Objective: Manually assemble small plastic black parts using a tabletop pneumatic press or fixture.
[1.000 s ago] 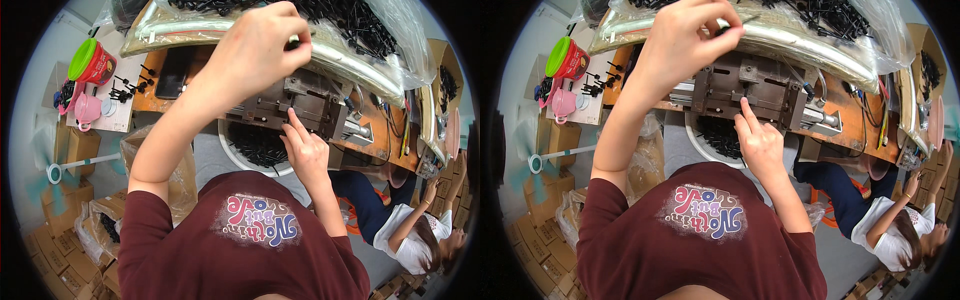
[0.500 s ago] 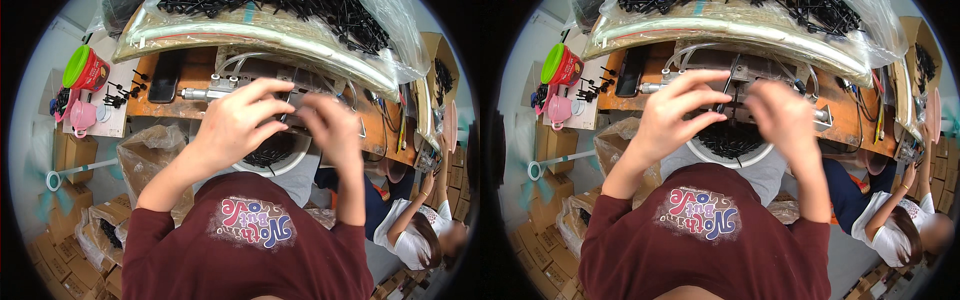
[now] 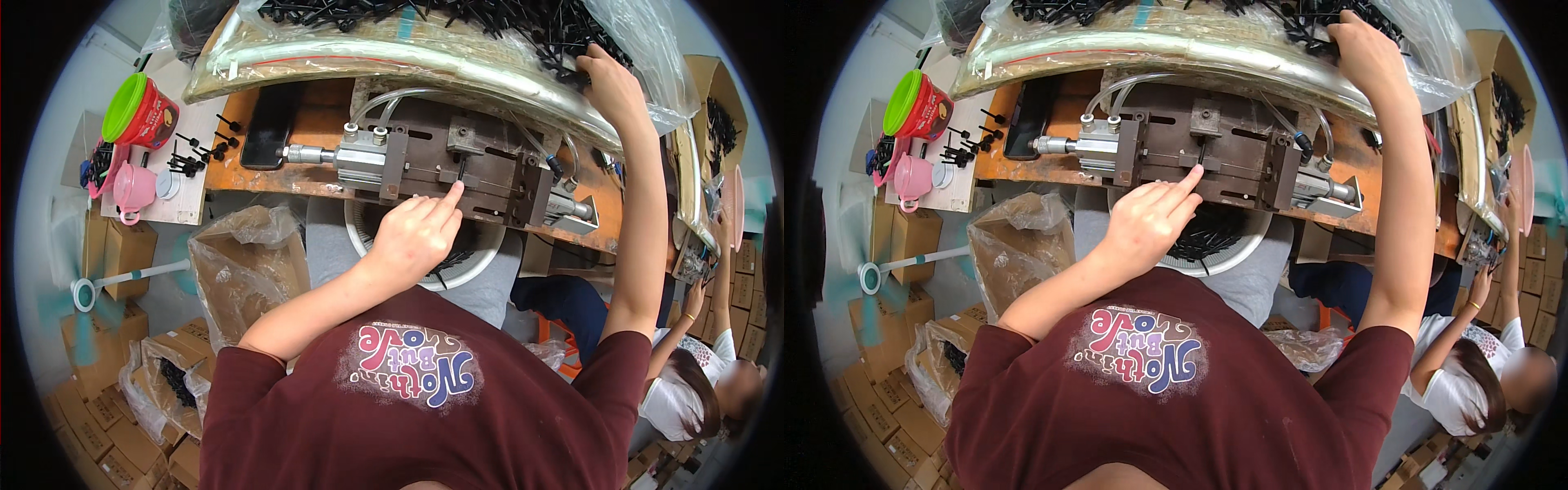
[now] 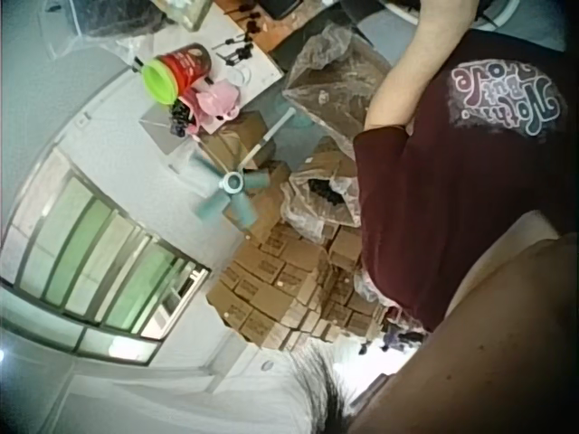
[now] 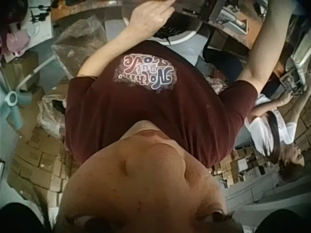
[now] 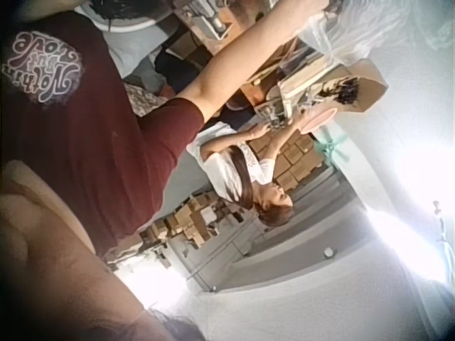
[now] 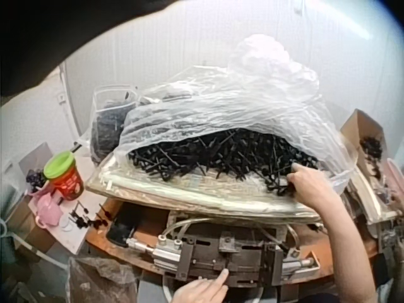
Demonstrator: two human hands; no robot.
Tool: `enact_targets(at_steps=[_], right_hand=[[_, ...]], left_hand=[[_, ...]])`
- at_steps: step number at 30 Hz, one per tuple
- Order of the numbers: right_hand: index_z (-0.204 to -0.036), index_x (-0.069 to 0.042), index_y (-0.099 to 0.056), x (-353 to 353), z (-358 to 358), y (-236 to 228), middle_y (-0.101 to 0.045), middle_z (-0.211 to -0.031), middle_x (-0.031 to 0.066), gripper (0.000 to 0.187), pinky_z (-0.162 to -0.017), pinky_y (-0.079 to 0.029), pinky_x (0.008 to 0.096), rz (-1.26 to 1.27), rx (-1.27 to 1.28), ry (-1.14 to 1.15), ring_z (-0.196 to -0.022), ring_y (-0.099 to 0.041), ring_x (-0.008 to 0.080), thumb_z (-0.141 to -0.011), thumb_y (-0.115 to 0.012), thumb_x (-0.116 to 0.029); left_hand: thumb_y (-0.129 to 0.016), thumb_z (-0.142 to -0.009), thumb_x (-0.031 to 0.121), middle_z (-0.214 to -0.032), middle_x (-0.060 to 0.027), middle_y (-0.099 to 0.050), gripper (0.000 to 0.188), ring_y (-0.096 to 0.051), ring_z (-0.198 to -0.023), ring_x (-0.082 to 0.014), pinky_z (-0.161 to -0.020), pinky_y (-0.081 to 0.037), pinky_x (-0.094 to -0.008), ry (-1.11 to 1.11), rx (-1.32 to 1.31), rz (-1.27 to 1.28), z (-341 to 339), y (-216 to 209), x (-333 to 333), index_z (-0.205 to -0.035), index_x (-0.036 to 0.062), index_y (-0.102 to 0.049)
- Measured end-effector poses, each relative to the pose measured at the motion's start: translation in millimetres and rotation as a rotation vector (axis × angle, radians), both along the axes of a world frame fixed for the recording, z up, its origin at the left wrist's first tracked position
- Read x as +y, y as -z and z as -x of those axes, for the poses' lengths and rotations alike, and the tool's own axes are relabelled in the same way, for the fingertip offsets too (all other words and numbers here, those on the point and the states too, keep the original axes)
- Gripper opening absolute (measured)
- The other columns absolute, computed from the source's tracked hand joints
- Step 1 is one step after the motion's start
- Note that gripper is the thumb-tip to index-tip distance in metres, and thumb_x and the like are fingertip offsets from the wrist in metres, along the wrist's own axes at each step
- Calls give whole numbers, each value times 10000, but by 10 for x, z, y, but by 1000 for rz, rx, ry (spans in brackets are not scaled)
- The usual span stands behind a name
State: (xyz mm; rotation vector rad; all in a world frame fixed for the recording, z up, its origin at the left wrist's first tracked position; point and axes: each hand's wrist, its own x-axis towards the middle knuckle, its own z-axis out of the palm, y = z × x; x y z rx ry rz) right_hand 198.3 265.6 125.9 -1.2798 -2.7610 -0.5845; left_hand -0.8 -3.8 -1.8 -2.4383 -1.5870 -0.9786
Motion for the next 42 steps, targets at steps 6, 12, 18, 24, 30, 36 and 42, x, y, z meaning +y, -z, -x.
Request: enact_targets(at_steps=[6, 12, 18, 24, 30, 36, 42], right_hand=[[-1014, -35, -590, -118, 155, -70, -671, -938, 145, 271, -808, -493, 435, 168, 99, -92, -952, -635, 354, -754, -653, 7], [-1084, -42, -655, 13, 207, 2, -680, -957, 118, 285, -767, -501, 367, 221, 352, -324, -837, -639, 283, -801, -651, -7], [-1038, -84, -736, -154, 340, -127, -570, -658, -3, 225, -602, -398, 243, 416, 638, 7, -649, -512, 56, -913, -710, -270], [-1028, -41, -733, 108, 140, 26, -567, -686, -45, 241, -595, -341, 214, 652, 1145, -81, -621, -454, 41, -923, -707, -257], [-945, -36, -734, -37, 408, 81, -592, -656, -31, 202, -587, -381, 233, 408, 977, -132, -633, -462, 40, -915, -722, -235], [-960, -64, -667, -197, 631, 117, -619, -896, 83, 193, -748, -543, 409, -213, 383, -454, -890, -658, 288, -771, -641, -37], [-870, -56, -669, -185, 702, 240, -613, -886, 79, 110, -759, -552, 397, -206, 323, -416, -885, -661, 278, -773, -617, -53]], left_hand=[[-677, -740, 61, -1256, -215, -650, 150, -685, -780, -208, -732, -539, -316, 6, 68, 1, -11, -19, 104, -882, 14, -668], [-718, -734, 93, -1251, -188, -660, 140, -661, -638, -191, -644, -521, -307, 1, 73, 77, -7, 20, 116, -850, 47, -652], [-772, -742, 169, -1232, -137, -679, 215, -665, -631, -210, -627, -527, -310, 9, 53, 135, 35, -54, 105, -893, 70, -653], [-806, -783, 290, -1137, -102, -714, 368, -712, -733, -233, -661, -571, -315, 65, -217, 4, 111, -361, 158, -1063, 74, -703], [-792, -817, 96, -1152, -122, -689, 387, -687, -909, -154, -763, -582, -291, 52, -729, 2, 187, -860, 585, -1179, 18, -679], [-820, -818, 224, -1201, -134, -665, 586, -681, -996, -170, -815, -564, -296, 35, -929, 119, 335, -953, 1404, -1309, -7, -598], [-800, -809, 174, -881, -97, -740, 299, -677, -790, -91, -698, -529, -250, -118, -687, 108, 342, -903, 1499, -1078, 52, -759]])
